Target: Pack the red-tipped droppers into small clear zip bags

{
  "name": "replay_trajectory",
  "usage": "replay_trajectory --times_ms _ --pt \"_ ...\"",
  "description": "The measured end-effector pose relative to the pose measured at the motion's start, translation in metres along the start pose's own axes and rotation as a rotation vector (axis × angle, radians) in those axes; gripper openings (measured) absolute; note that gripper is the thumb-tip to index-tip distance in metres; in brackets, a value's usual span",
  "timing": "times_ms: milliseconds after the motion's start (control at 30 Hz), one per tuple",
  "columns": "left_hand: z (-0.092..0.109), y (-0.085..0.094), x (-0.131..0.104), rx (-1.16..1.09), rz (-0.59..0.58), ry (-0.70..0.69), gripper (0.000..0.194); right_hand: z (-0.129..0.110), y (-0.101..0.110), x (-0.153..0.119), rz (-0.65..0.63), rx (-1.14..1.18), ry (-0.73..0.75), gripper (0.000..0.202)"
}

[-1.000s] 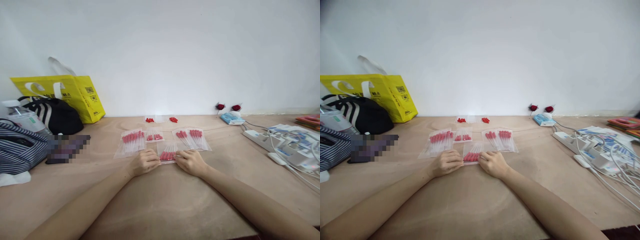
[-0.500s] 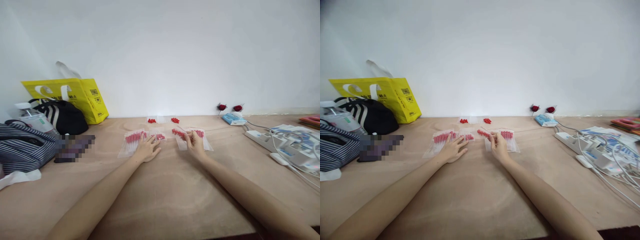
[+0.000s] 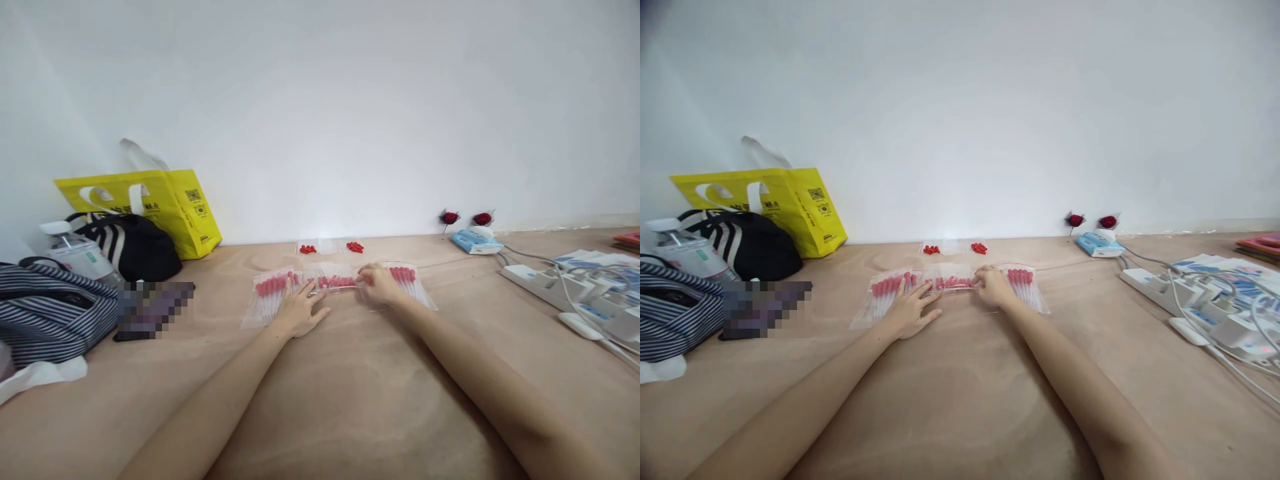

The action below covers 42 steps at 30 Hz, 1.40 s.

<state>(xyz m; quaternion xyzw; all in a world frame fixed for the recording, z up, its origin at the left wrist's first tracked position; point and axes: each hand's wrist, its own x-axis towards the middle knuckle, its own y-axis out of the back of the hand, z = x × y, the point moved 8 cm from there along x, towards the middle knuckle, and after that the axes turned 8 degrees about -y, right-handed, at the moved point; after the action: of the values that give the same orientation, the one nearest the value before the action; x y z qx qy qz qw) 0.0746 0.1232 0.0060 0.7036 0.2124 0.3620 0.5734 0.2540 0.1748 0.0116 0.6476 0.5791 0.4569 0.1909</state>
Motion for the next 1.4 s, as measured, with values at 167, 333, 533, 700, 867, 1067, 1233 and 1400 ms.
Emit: replay_trajectory --times_ms 167,333,533,700,867,1067,1233,1400 --pt "0.0 0.001 -0.001 -0.031 0.004 0.005 0.049 0.046 0.021 0.028 0.023 -0.154 -0.262 0.025" --pt "0.0 0.001 -0.002 -0.053 0.01 0.014 0.048 0.061 0.007 0.045 -0.101 -0.159 -0.303 0.02" --pt "0.001 0.009 -0.004 -0.056 0.114 -0.027 0.042 0.046 0.017 0.048 -0.22 0.02 -0.198 0.026" --pt "0.01 0.025 -0.005 -0.192 0.327 -0.036 0.041 0.013 0.056 0.026 -0.313 0.301 -0.071 0.033" --pt "0.02 0.011 0.002 -0.799 0.416 0.114 0.064 -0.041 0.078 -0.001 -0.193 0.605 0.101 0.031" --pt "0.034 0.005 0.009 -1.14 0.411 0.099 0.049 -0.095 0.07 -0.043 0.079 0.491 0.363 0.017" --pt "0.029 0.03 -0.004 -0.887 0.461 -0.086 0.023 -0.093 0.06 -0.076 0.105 0.499 0.46 0.05" --pt "0.034 0.028 -0.01 -0.646 0.452 -0.318 0.02 -0.079 0.032 -0.099 -0.036 0.324 0.596 0.039"
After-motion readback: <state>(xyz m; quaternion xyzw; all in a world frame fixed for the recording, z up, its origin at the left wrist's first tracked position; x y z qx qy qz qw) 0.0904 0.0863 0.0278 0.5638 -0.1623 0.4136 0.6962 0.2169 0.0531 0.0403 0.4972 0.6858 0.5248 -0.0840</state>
